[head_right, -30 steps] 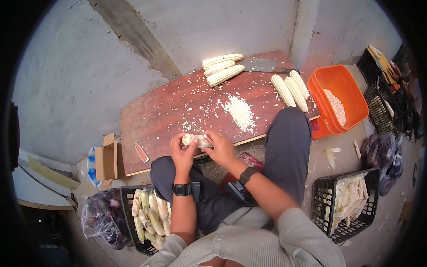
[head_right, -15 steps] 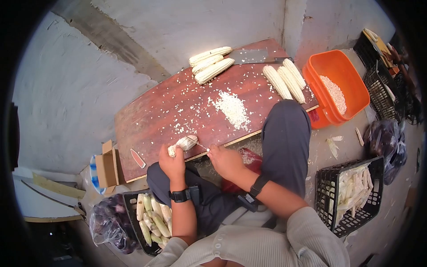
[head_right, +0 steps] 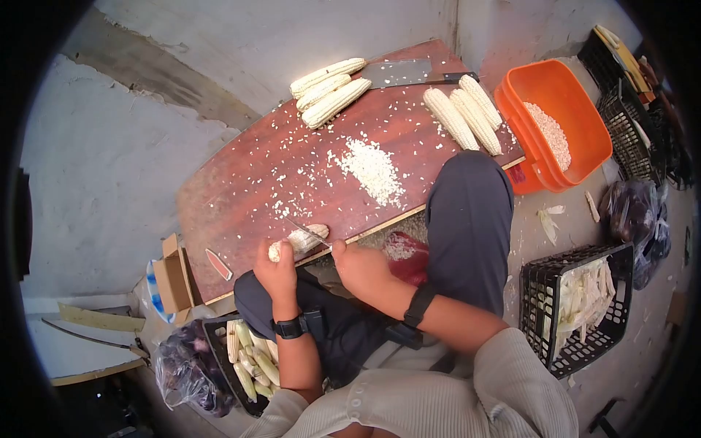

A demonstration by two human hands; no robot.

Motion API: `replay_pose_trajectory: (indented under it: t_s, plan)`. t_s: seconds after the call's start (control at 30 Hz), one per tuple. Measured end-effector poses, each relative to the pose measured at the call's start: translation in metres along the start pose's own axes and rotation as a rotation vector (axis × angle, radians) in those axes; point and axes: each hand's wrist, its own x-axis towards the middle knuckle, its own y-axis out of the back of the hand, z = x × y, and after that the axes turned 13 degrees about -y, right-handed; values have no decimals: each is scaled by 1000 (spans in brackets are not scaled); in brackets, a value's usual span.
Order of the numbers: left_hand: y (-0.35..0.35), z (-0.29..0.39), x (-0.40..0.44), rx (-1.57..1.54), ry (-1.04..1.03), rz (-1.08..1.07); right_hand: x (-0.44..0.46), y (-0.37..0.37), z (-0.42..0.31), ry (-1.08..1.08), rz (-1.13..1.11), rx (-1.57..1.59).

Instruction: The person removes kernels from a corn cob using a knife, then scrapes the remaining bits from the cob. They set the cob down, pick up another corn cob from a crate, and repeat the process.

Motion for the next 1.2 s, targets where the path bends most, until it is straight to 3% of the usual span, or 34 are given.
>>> replay_pose_trajectory:
  t_s: [0.13,0.33,0.43,0.63,0.83,0.9,1.1,1.2]
  plan:
    - [4,-4,1,65,79,-59,3,5,-4,-5,11,3]
    - [5,3,1,67,-18,81,1,8,6,-24,-27,-65]
    - [6,1,0,153,-115,45,-4,3,5,-38,-59,-71]
    - [7,-7,-1,102,106,-43,1,-9,-4,-41,-68,-65]
    - [4,7,0,94,-79,-76,29,-33,5,-123,-203,-230]
    - [2,7,-1,62,-37,-47,35,-38,15,-84,-227,-188]
    - [-4,-12,-2,73,71,53,32,-41,17,-146,-219,-82]
    - [-2,-11,-4,47,121,95,25,-32,19,-143,-34,3]
